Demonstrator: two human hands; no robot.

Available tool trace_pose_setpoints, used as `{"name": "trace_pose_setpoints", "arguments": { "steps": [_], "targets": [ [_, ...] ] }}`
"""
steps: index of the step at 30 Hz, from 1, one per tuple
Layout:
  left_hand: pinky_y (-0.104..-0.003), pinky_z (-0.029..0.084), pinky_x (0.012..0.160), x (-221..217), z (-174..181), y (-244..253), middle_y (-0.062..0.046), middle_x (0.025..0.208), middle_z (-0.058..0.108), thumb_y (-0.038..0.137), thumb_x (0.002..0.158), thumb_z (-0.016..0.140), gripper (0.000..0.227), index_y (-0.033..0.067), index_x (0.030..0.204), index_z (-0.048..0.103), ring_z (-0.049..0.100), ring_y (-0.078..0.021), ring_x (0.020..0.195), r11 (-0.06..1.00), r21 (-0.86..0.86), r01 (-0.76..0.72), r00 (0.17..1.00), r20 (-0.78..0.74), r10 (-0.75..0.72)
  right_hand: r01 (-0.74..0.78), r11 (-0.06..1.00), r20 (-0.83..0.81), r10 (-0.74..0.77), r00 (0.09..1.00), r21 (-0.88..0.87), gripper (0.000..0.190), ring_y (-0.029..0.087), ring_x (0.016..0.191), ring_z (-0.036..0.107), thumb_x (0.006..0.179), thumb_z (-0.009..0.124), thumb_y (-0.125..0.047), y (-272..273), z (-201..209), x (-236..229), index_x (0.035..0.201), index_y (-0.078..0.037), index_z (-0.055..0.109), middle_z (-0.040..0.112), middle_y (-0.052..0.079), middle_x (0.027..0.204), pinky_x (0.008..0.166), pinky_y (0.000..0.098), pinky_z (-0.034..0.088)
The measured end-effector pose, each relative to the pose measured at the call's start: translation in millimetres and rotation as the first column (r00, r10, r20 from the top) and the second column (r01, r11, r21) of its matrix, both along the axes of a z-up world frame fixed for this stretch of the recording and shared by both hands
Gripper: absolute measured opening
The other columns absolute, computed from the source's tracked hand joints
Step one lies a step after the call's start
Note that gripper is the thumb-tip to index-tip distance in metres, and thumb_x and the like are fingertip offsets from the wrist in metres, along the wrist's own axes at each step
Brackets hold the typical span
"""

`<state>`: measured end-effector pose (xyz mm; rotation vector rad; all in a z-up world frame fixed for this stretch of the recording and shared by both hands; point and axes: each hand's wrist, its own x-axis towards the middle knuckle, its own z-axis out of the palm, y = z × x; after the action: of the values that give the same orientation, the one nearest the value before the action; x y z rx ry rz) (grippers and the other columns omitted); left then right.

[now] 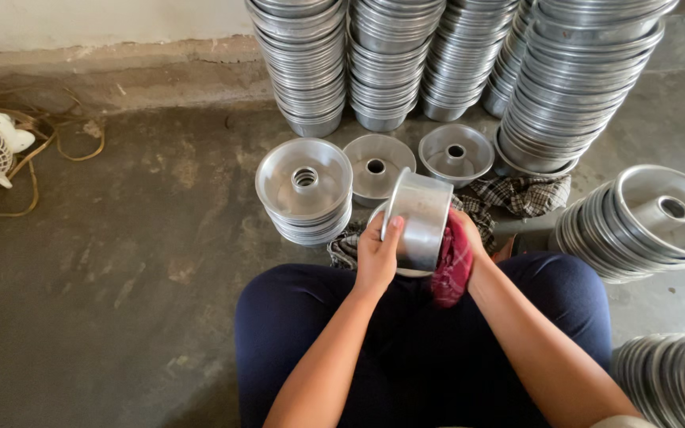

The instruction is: The person sits on the floor and wipes multiple metal parts with a cloth. They pick up each part, wipe it, and place it on a stack, repeating the process throughout the clip.

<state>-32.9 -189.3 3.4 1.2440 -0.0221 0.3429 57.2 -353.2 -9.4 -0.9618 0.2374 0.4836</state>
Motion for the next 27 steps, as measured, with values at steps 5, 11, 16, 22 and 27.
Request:
{"name": "trace_pose_setpoints", "arguments": {
  "steps": [5,11,16,22,27],
  "targets": [
    [-0.030,0.044,0.066,2,12,10,-0.003,0.080,0.064,0.033,0.106,0.060,0.030,0.0051,0.110,0.070,0.055,-0.0143,0.070,0.920,0.380,-0.098,0.989,-0.068,0.133,0.144,0.984,0.068,-0.138,0.988,-0.102,0.041,0.022,0.081,0.070,0.094,0.065,-0.040,-5,43,-36,0.114,-0.005,0.068,0.073,0.009,0.099,0.071,0.0386,0.057],
    [-0.039,0.050,0.083,-4,20,-1,-0.003,0.087,0.067,0.027,0.084,0.078,0.020,0.0115,0.094,0.072,0.062,-0.0253,0.090,0.383,0.860,-0.336,0.914,0.396,-0.090,0.407,0.321,0.506,0.341,0.792,-0.855,0.045,0.026,0.079,0.073,0.084,0.077,-0.046,-14,77,-47,0.109,-0.008,0.075,0.076,0.013,0.085,0.074,0.0406,0.056],
    [-0.044,0.047,0.097,-6,33,-10,0.001,0.100,0.071,0.033,0.084,0.079,0.030,0.0141,0.107,0.074,0.061,-0.0224,0.103,0.317,0.913,-0.258,0.907,0.342,-0.245,0.350,0.317,0.443,0.299,0.845,-0.881,0.036,0.024,0.075,0.074,0.082,0.076,-0.034,-36,65,-39,0.107,-0.008,0.077,0.075,0.014,0.080,0.072,0.0369,0.055],
    [-0.048,0.039,0.110,-10,49,-20,-0.008,0.139,0.058,0.038,0.090,0.076,0.055,0.0155,0.138,0.062,0.051,-0.0334,0.128,0.428,0.830,-0.359,0.865,0.468,-0.183,0.659,0.487,0.668,-0.187,0.720,-0.573,0.011,0.008,0.067,0.058,0.090,0.067,-0.011,-109,49,-18,0.093,-0.004,0.073,0.067,0.001,0.074,0.061,0.0278,0.049],
    [-0.048,0.040,0.109,-5,45,-25,-0.007,0.140,0.058,0.035,0.093,0.073,0.049,0.0147,0.137,0.064,0.051,-0.0325,0.129,0.471,0.852,-0.230,0.910,0.360,-0.207,0.878,0.447,0.744,-0.526,0.412,-0.169,0.011,0.005,0.070,0.051,0.105,0.067,-0.006,-215,44,-1,0.095,-0.004,0.062,0.058,-0.004,0.081,0.060,0.0253,0.041]
  ]
}}
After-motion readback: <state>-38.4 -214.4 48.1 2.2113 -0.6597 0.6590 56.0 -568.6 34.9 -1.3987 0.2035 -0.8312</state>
